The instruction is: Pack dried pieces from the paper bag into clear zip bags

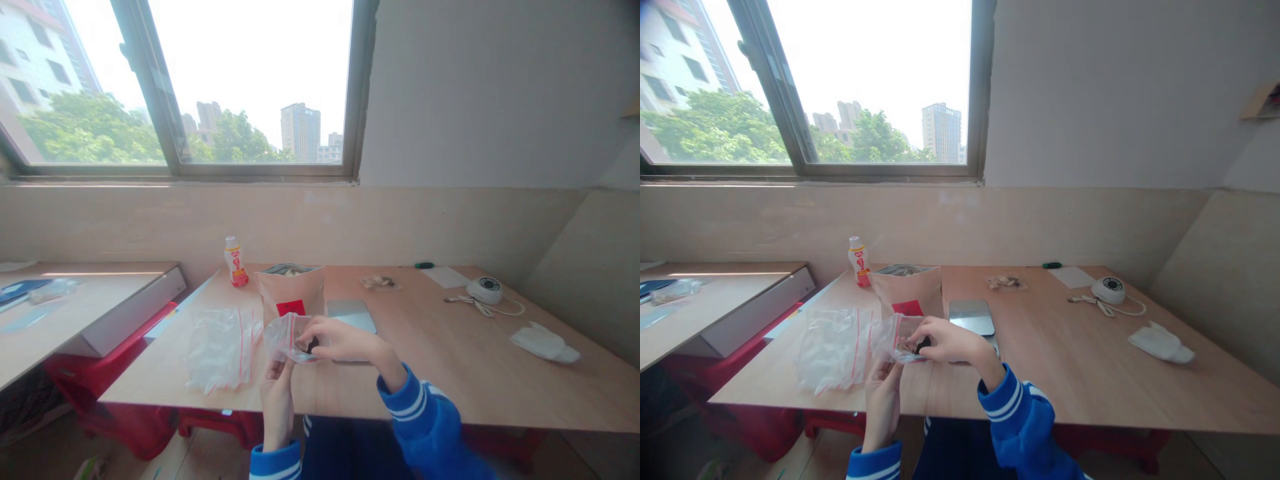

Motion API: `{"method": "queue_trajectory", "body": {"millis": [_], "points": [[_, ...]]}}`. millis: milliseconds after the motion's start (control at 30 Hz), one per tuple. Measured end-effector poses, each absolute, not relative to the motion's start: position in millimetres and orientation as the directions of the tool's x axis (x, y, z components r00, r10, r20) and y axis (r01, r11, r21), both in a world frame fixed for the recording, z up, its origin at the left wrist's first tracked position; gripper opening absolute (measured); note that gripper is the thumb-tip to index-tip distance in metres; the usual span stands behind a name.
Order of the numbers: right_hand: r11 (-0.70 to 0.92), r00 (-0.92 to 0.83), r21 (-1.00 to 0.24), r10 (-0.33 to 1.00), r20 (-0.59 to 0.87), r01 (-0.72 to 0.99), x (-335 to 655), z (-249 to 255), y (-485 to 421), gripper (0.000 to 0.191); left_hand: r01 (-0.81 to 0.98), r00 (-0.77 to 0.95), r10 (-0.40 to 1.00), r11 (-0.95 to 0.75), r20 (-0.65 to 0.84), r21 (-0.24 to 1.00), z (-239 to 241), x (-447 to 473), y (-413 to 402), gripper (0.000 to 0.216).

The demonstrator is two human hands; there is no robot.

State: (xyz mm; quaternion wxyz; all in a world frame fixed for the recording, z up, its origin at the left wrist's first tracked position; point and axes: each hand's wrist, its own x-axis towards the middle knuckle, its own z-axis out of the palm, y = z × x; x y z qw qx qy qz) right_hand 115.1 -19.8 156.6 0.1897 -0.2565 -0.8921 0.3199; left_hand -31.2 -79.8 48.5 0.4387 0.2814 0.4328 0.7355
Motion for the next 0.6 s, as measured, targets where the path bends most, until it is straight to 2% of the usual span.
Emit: {"method": "queue_trajectory", "body": {"millis": [100,233,400,600], "points": [[0.655,-0.771,-0.658,0.613,0.173,0.373,114,151,-18,0.033,-0.414,-0.456,0.889,-0.252,0.040,0.875,50,-31,-80,0.043],[0.612,-0.706,-0.687,0.679,0.201,0.393,108,143,-16,0.021,-0.427,-0.443,0.896,-0.242,0.032,0.871,53,-32,-80,0.043],[0.638,-0.698,-0.655,0.678,0.229,0.405,105,147,-17,0.017,-0.410,-0.438,0.899,-0.217,0.017,0.886,54,-32,-81,0.046],[0.592,-0.634,-0.713,0.725,0.268,0.376,110,151,-20,0.024,-0.513,-0.293,0.956,-0.174,0.019,0.841,59,-29,-86,0.067]]}}
